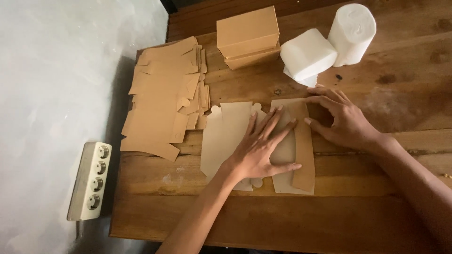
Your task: Assembling small cardboard boxes by folding flat templates along pre-scored lines and interlocking the flaps.
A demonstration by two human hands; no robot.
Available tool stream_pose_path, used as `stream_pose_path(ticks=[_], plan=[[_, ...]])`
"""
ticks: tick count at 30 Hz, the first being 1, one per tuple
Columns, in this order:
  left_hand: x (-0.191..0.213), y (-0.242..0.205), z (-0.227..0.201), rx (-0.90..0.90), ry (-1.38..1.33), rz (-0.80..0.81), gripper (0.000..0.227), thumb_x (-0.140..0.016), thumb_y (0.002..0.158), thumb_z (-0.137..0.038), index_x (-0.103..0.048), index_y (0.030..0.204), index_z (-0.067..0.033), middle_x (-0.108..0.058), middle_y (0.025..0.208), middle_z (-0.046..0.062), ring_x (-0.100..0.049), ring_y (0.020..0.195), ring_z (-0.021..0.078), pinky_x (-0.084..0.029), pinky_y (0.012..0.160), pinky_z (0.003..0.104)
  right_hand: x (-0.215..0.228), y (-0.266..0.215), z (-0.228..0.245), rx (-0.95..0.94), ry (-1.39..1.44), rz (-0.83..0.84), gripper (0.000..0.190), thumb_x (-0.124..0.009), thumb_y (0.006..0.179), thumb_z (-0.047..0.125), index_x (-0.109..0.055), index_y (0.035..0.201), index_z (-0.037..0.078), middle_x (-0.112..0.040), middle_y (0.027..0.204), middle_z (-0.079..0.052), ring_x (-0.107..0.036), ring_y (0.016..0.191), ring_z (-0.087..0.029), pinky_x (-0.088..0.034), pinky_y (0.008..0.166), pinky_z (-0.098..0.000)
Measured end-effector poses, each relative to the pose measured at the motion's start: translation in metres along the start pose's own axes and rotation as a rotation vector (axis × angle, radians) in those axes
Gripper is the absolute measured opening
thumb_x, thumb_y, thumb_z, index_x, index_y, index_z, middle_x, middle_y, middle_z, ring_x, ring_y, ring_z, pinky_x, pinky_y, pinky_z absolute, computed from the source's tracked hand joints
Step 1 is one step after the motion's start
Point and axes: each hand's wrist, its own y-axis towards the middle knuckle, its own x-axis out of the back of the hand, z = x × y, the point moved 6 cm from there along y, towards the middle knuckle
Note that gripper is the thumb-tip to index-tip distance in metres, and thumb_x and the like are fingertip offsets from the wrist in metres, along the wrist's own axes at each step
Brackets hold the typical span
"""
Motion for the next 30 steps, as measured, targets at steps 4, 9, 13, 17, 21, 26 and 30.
stream_pose_path(ticks=[4, 9, 13, 17, 21, 26, 30], plan=[[0.001, -0.001, -0.002, -0.008, 0.038, -0.030, 0.098, -0.046, 0.088, -0.077, -0.023, 0.164, -0.0178, -0.013, 0.173, 0.019, -0.012, 0.162, 0.0347, -0.006, 0.129, 0.062, -0.002, -0.001, -0.005, -0.048, -0.042, 0.050, 0.044, -0.070, 0.091, 0.025, -0.065, 0.134, 0.017, -0.056, 0.150, -0.006, -0.047, 0.146, -0.029, -0.042, 0.114, -0.0530], [0.001, 0.000, 0.000, -0.004, 0.014, -0.010, 0.098, -0.047, 0.089, -0.076, -0.023, 0.163, -0.0169, -0.012, 0.172, 0.019, -0.012, 0.161, 0.0346, -0.004, 0.129, 0.062, -0.002, 0.000, -0.008, -0.090, -0.021, 0.115, 0.043, -0.066, 0.094, 0.027, -0.064, 0.136, 0.017, -0.051, 0.156, -0.006, -0.039, 0.151, -0.027, -0.036, 0.118, -0.0529], [-0.003, 0.001, 0.001, -0.018, 0.063, -0.002, 0.098, -0.042, 0.089, -0.079, -0.018, 0.165, -0.0219, -0.011, 0.173, 0.021, -0.011, 0.162, 0.0353, -0.004, 0.129, 0.062, 0.000, 0.000, -0.003, -0.037, -0.030, 0.016, 0.038, -0.068, 0.094, 0.021, -0.067, 0.131, 0.012, -0.059, 0.149, -0.007, -0.049, 0.145, -0.029, -0.044, 0.113, -0.0522], [0.000, 0.001, -0.001, -0.004, 0.041, 0.012, 0.099, -0.045, 0.086, -0.080, -0.023, 0.164, -0.0231, -0.010, 0.173, 0.022, -0.010, 0.162, 0.0363, -0.004, 0.128, 0.064, -0.002, -0.001, -0.004, -0.052, -0.062, -0.014, 0.039, -0.071, 0.093, 0.024, -0.069, 0.130, 0.012, -0.060, 0.148, -0.007, -0.050, 0.145, -0.029, -0.042, 0.115, -0.0507], [0.002, 0.000, -0.001, -0.013, 0.058, -0.014, 0.102, -0.047, 0.084, -0.083, -0.018, 0.165, -0.0258, -0.011, 0.174, 0.020, -0.013, 0.163, 0.0349, -0.003, 0.131, 0.061, 0.002, 0.003, -0.004, -0.162, -0.008, 0.097, 0.046, -0.072, 0.089, 0.032, -0.066, 0.133, 0.020, -0.054, 0.153, -0.001, -0.042, 0.150, -0.025, -0.037, 0.116, -0.0537], [0.003, -0.002, -0.003, 0.024, 0.035, 0.078, 0.104, -0.049, 0.084, -0.081, -0.019, 0.164, -0.0223, -0.007, 0.172, 0.023, -0.004, 0.161, 0.0358, 0.000, 0.127, 0.063, 0.003, 0.003, 0.003, -0.273, 0.061, 0.265, 0.068, -0.077, 0.081, 0.038, -0.056, 0.145, 0.025, -0.036, 0.166, -0.003, -0.020, 0.159, -0.022, -0.016, 0.126, -0.0482], [0.005, -0.003, -0.004, 0.024, 0.027, 0.055, 0.104, -0.051, 0.083, -0.081, -0.024, 0.164, -0.0214, -0.009, 0.173, 0.019, -0.007, 0.161, 0.0362, -0.003, 0.127, 0.063, -0.002, 0.000, -0.001, -0.243, 0.023, 0.325, 0.087, -0.080, 0.074, 0.049, -0.046, 0.151, 0.028, -0.026, 0.170, -0.002, -0.011, 0.160, -0.026, -0.010, 0.126, -0.0520]])
